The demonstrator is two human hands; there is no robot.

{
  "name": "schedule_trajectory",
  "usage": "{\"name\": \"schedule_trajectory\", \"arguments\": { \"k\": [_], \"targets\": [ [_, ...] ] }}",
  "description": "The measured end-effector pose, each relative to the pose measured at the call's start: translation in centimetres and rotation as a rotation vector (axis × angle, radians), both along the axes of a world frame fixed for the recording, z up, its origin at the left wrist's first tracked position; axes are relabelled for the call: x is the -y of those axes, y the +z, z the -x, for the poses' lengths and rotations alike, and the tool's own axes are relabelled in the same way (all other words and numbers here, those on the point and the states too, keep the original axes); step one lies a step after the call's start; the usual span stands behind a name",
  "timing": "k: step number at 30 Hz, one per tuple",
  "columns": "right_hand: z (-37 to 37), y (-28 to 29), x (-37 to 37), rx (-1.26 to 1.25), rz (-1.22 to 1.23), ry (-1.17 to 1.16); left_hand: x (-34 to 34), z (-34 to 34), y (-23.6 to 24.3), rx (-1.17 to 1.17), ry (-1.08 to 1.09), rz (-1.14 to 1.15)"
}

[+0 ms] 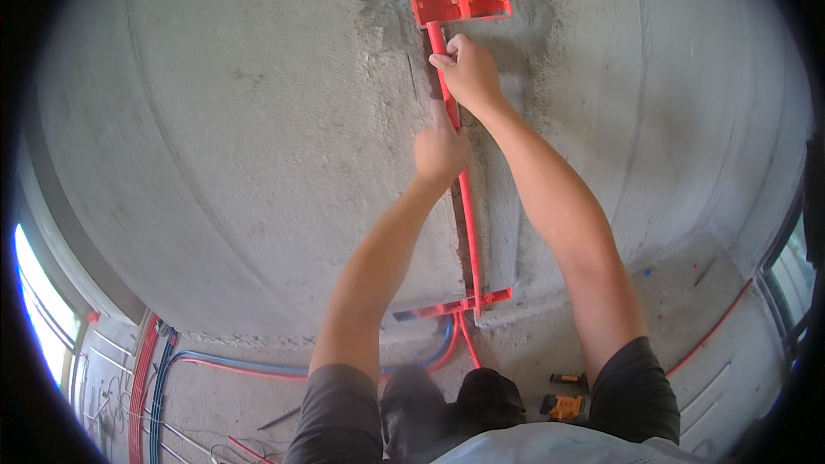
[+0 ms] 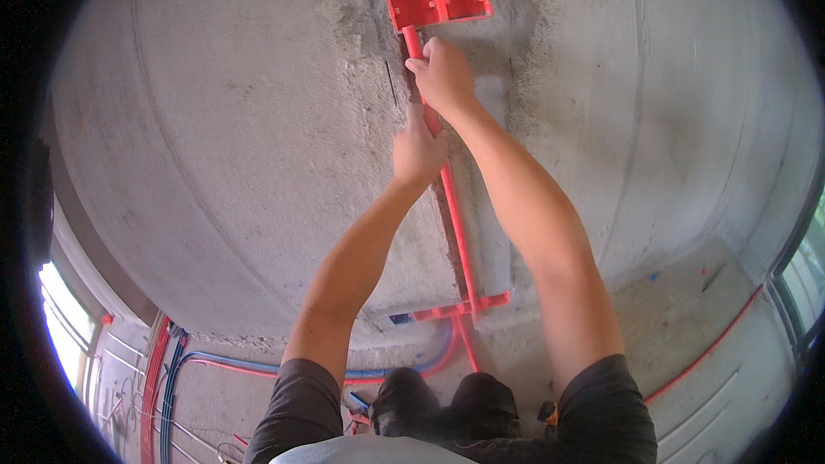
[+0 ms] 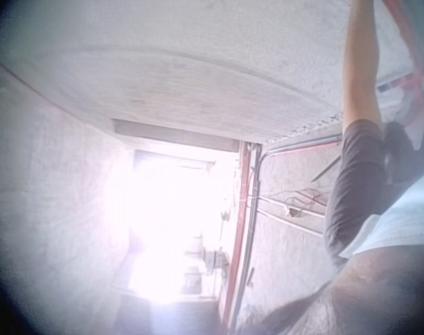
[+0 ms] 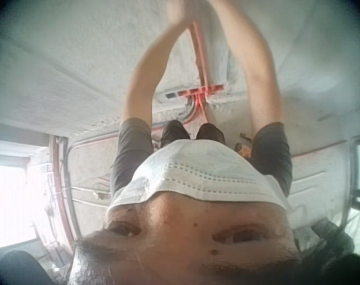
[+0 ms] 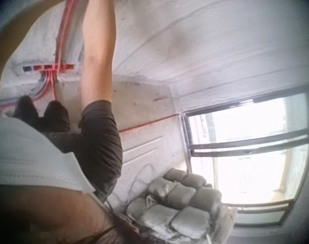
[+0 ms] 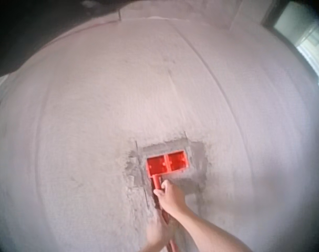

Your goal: The person installs red and blue electrical conduits into grooves cut into a concrete wall. They use a hammer drill to create holes, a hammer to tap the conduits into place, and a pipe cutter to trim the conduits to length. The person secures the conduits with clips and a hammer.

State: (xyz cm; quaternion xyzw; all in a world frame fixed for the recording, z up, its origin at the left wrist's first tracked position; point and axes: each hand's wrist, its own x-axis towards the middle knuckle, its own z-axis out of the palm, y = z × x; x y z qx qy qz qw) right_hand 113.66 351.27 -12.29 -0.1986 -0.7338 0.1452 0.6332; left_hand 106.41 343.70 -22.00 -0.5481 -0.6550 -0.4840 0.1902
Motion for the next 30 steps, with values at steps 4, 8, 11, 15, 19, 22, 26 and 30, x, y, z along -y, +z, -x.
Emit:
{"name": "schedule_trajectory", "arguments": {
  "k": [4, 8, 11, 15, 19, 22, 26, 30],
  "targets": [
    [0.0, 0.3, -0.1, -0.001, -0.011, -0.021, -0.2, 0.4, -0.1, 0.044, -0.081, -0.046],
    [0.1, 0.4, 0.0, -0.015, 0.003, -0.04, -0.9, 0.7, -0.4, -0.012, -0.054, -0.094],
    [0.3, 0.3, 0.7, -0.032, 0.024, -0.02, -1.2, 1.7, -0.8, -0.016, -0.081, -0.171],
    [0.5, 0.0, 0.1, -0.075, 0.028, -0.005, -0.9, 1.1, -0.8, -0.046, -0.083, -0.192],
    [0.6, -0.1, 0.6, -0.097, 0.024, 0.001, -0.5, 1.1, -1.0, -0.023, -0.07, -0.181],
    [0.6, -1.0, 0.2, -0.091, 0.001, -0.011, -0.3, 0.5, -1.5, 0.039, -0.054, -0.142],
    [1.0, -0.5, 0.1, -0.009, 0.034, -0.088, -1.0, 1.7, -1.0, 0.044, -0.03, 0.025],
    [2.0, 2.0, -1.6, -0.088, -0.034, -0.077, -2.7, 2.1, -1.1, -0.218, 0.084, -0.24]
  ]
}}
